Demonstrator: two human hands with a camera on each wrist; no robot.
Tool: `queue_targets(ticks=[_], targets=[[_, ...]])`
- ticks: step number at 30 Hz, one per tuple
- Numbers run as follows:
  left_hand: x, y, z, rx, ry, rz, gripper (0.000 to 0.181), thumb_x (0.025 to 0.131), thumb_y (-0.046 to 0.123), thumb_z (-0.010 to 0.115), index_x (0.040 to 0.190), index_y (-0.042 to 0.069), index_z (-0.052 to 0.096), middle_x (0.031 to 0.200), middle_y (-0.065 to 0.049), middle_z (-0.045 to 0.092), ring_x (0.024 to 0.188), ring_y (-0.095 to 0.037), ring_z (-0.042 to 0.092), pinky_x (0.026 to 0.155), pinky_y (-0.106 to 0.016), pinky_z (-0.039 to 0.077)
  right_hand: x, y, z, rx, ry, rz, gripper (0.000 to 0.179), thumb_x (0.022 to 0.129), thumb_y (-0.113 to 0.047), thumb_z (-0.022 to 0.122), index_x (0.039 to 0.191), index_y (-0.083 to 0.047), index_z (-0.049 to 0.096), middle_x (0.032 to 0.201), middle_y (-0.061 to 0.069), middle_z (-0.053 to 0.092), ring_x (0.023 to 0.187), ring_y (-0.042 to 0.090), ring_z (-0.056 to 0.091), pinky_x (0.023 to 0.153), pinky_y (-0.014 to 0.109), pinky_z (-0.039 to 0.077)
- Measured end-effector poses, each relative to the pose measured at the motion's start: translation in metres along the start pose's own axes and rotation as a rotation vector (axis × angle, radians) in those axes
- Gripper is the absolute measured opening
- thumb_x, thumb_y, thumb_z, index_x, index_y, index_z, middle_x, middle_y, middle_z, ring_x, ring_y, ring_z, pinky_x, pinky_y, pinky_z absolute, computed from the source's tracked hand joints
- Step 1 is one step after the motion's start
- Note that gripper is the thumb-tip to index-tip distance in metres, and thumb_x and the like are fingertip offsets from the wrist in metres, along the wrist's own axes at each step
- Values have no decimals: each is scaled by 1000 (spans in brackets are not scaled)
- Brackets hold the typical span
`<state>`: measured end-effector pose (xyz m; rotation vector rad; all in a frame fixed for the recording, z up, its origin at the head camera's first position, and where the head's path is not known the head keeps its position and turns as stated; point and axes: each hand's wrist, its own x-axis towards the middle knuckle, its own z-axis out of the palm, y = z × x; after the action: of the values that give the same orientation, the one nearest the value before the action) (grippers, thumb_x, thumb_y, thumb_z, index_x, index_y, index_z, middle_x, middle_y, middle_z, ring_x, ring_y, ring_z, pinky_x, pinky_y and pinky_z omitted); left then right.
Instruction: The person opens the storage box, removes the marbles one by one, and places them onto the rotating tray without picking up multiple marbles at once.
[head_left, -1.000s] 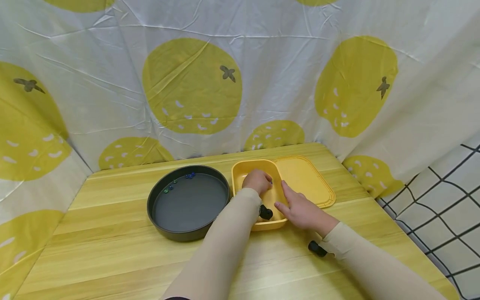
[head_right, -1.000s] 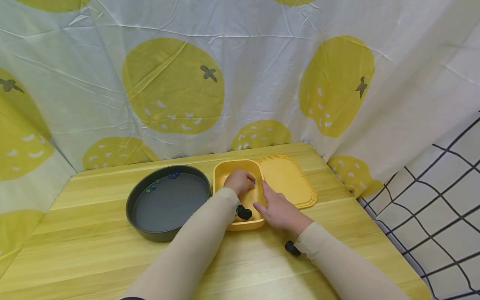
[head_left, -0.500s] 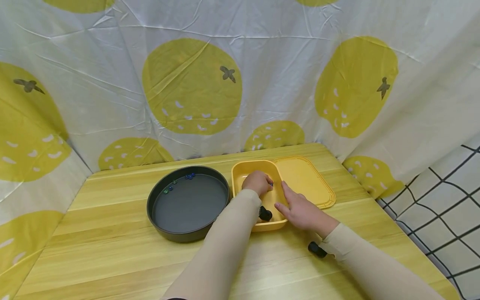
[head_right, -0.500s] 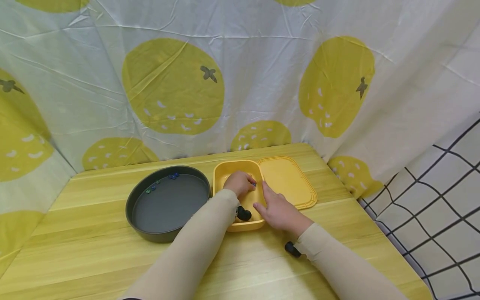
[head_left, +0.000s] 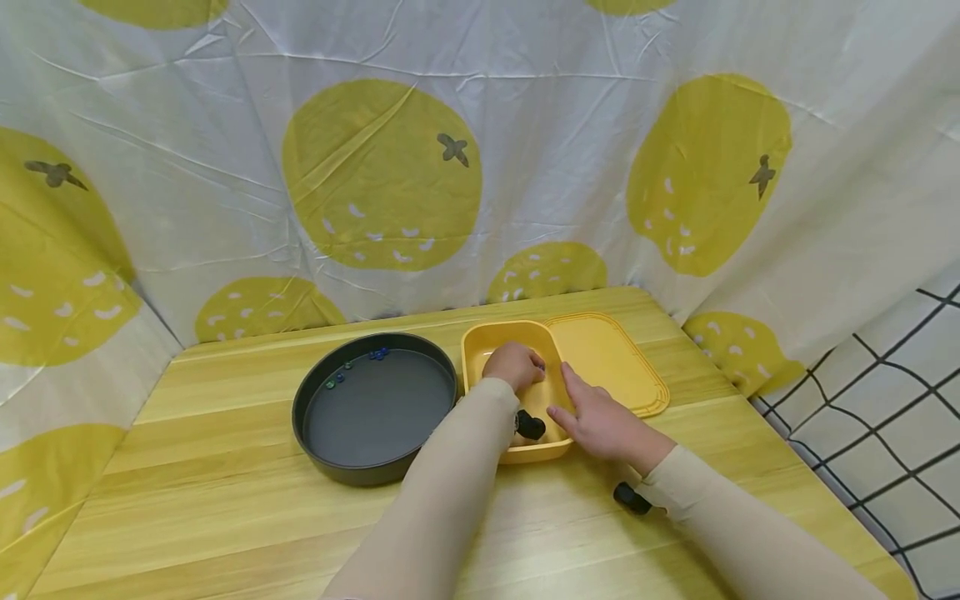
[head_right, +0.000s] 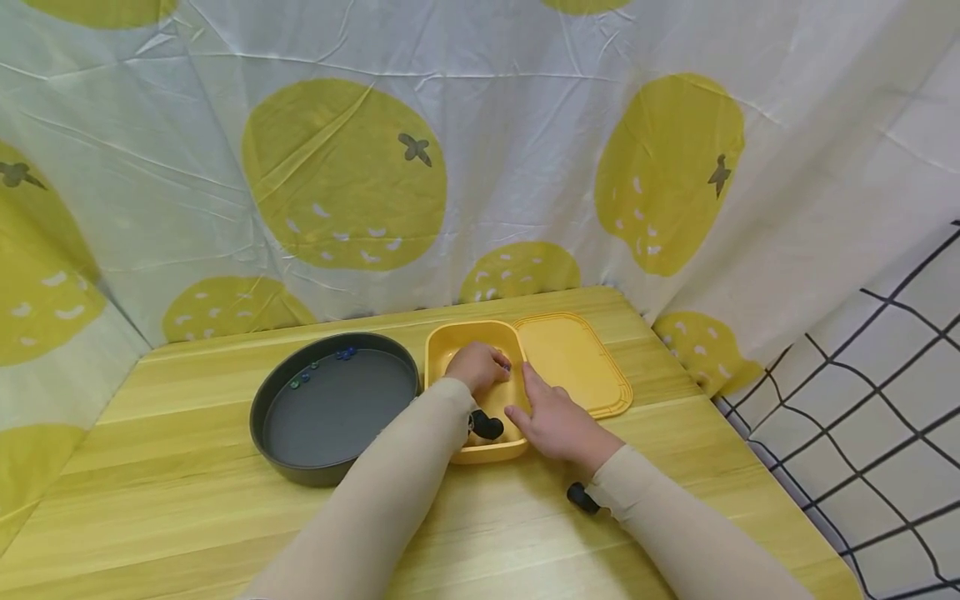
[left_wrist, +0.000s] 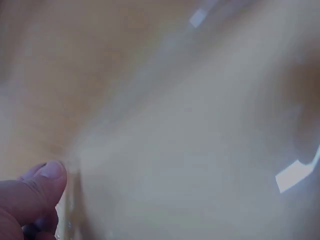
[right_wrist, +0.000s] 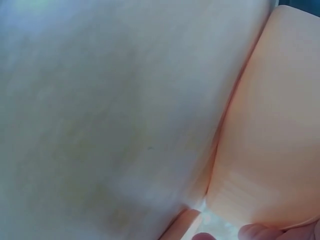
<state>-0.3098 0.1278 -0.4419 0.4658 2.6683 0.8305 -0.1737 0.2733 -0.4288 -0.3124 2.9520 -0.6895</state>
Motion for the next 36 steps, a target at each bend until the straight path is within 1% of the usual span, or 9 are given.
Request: queue_targets(ticks=[4,8,13,17,21,24,27,30,36], targets=[[-3,4,-6,2,5,19,20,98,28,76,116,26,83,123,8,77,115,-16,69,101,-33,54,0,-1,-1,-17,0,9,82,112,-38,49,164,11,9,171,28,22,146,57,40,119,66,35],[-13,12,-18,41,11,48,20,99,30,75,117,25,82,123,8,77,106,-14,69,93,-31,56,1,-1,-1,-32,-1,12,82,112,-39,49,165,10,10,171,28,24,144,57,42,118,65,37],[-26,16,-38,25,14,108,22,100,29,73,120,23,81,125,6,76,96,-14,68,84,-31,56,1,0,-1,-39,-7,14,82,112,-40,48,165,9,10,171,27,23,143,57,43,118,65,38],[-38,16,-58,66,18,175,24,101,30,72,123,22,80,123,3,76,98,-15,68,87,-33,57,1,1,0,-35,-11,12,83,112,-41,48,165,9,9,172,27,22,143,58,42,118,65,37],[-51,12,-79,108,33,227,26,102,31,71,125,22,79,114,3,76,97,-14,67,87,-34,57,2,0,0,-40,-12,10,82,112,-40,47,165,10,9,172,27,21,143,59,42,118,66,36],[-60,3,-95,106,49,249,25,103,30,70,124,22,79,111,4,74,96,-15,65,86,-34,56,2,-1,-1,-36,-19,14,82,112,-39,47,165,9,8,172,27,20,145,59,40,119,66,35],[-69,-11,-110,93,66,255,24,103,30,70,124,22,79,113,3,72,96,-17,63,85,-36,55,2,-2,-1,-29,-22,11,82,112,-39,47,165,9,7,172,27,19,146,59,38,120,66,33],[-76,-30,-123,73,88,247,26,103,31,70,125,21,78,117,1,72,98,-19,63,84,-37,54,1,-3,-1,-21,-22,10,82,112,-39,47,165,9,7,173,27,18,147,59,35,121,66,32],[-89,-74,-145,71,117,194,30,103,33,69,128,20,77,121,-3,72,102,-24,63,82,-39,53,0,-4,-2,-17,-30,5,81,113,-39,46,165,9,7,173,28,16,148,60,33,122,67,30]])
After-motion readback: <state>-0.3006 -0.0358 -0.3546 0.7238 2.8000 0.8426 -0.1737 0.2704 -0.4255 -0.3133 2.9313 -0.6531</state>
